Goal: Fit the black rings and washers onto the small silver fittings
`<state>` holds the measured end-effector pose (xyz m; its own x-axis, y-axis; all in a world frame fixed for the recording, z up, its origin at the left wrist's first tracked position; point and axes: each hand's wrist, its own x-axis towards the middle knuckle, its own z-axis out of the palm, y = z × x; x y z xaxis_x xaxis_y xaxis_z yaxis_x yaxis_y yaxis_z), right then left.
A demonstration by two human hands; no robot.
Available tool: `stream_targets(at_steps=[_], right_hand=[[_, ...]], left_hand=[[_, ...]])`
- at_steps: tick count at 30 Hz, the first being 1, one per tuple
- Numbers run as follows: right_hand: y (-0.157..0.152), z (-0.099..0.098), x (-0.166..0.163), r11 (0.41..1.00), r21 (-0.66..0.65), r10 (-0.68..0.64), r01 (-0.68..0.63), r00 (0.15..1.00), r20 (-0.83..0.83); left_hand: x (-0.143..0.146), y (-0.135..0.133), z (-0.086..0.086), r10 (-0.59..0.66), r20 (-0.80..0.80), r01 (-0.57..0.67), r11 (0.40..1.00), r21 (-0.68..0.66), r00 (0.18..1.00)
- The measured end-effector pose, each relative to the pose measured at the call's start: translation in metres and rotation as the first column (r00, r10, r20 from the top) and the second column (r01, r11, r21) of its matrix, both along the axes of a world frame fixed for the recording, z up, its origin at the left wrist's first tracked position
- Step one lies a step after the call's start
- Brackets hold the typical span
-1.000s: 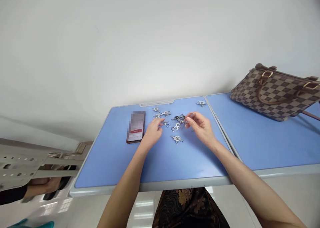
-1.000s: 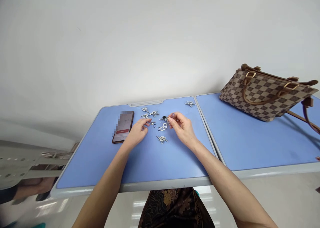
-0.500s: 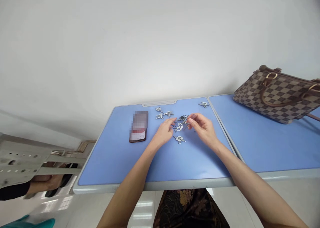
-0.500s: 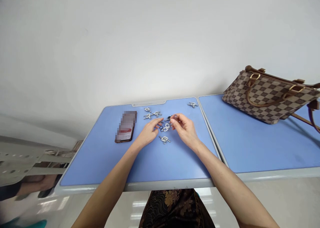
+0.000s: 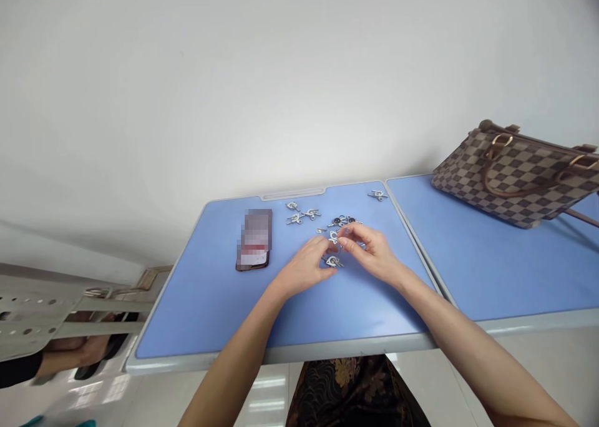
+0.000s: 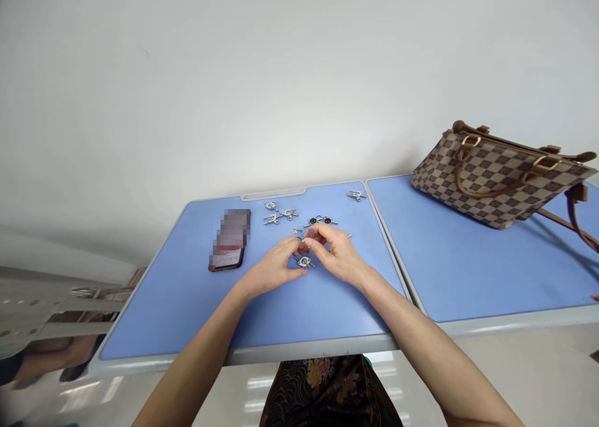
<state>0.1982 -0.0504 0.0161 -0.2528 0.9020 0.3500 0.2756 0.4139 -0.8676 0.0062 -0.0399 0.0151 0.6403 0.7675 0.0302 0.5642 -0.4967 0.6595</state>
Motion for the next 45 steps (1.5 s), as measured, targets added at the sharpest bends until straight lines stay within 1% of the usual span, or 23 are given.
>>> stream_targets(at_steps=[5, 10, 13, 17, 21, 26, 28, 32, 36, 38, 41, 45], right_hand=[[-0.001, -0.001, -0.001, 0.999, 0.046, 0.025, -0.028, 0.998, 0.055], [-0.001, 0.001, -0.001, 0.993, 0.115, 0.024, -0.039, 0.992, 0.124], [0.0, 0.004, 0.001, 0.984, 0.151, 0.067, -0.092, 0.984, 0.167], [0.0, 0.006, 0.005, 0.977, 0.141, 0.13, -0.159, 0.972, 0.195], [-0.001, 0.004, 0.004, 0.97, 0.144, 0.161, -0.194, 0.964, 0.212], [0.0, -0.003, -0.001, 0.947, 0.282, 0.085, -0.154, 0.966, 0.243], [0.001, -0.003, -0.002, 0.951, 0.276, 0.077, -0.142, 0.97, 0.232], [0.0, 0.002, -0.001, 0.958, 0.213, 0.144, -0.191, 0.966, 0.217], [0.0, 0.002, 0.0, 0.964, 0.162, 0.182, -0.212, 0.966, 0.182], [0.0, 0.002, 0.0, 0.963, 0.175, 0.171, -0.205, 0.966, 0.195], [-0.001, 0.003, 0.0, 0.954, 0.241, 0.116, -0.18, 0.959, 0.258], [-0.003, 0.006, 0.0, 0.959, 0.225, 0.091, -0.174, 0.937, 0.336]], left_hand=[[0.003, 0.001, -0.005, 0.018, -0.007, -0.018, 0.999, 0.03, 1.0], [0.003, 0.003, -0.011, 0.03, 0.021, -0.031, 0.998, 0.052, 0.999], [0.003, 0.005, -0.014, 0.024, 0.033, -0.026, 0.998, 0.05, 0.999], [0.003, 0.006, -0.016, 0.026, 0.036, -0.027, 0.999, 0.033, 0.999], [0.003, 0.006, -0.016, 0.038, 0.028, -0.039, 0.999, 0.015, 0.999], [0.005, 0.004, -0.014, 0.04, 0.032, -0.041, 0.998, 0.041, 0.999], [0.005, 0.003, -0.012, 0.042, 0.043, -0.044, 0.998, 0.04, 0.998], [0.005, 0.003, -0.013, 0.03, 0.068, -0.031, 1.0, 0.007, 0.997], [0.005, 0.005, -0.014, 0.053, 0.049, -0.052, 0.998, -0.025, 0.997], [0.004, 0.005, -0.014, 0.057, 0.054, -0.054, 0.998, -0.044, 0.997], [0.004, 0.004, -0.014, 0.062, 0.076, -0.059, 0.997, -0.041, 0.995], [0.005, 0.003, -0.012, 0.074, 0.087, -0.072, 0.997, -0.024, 0.993]])
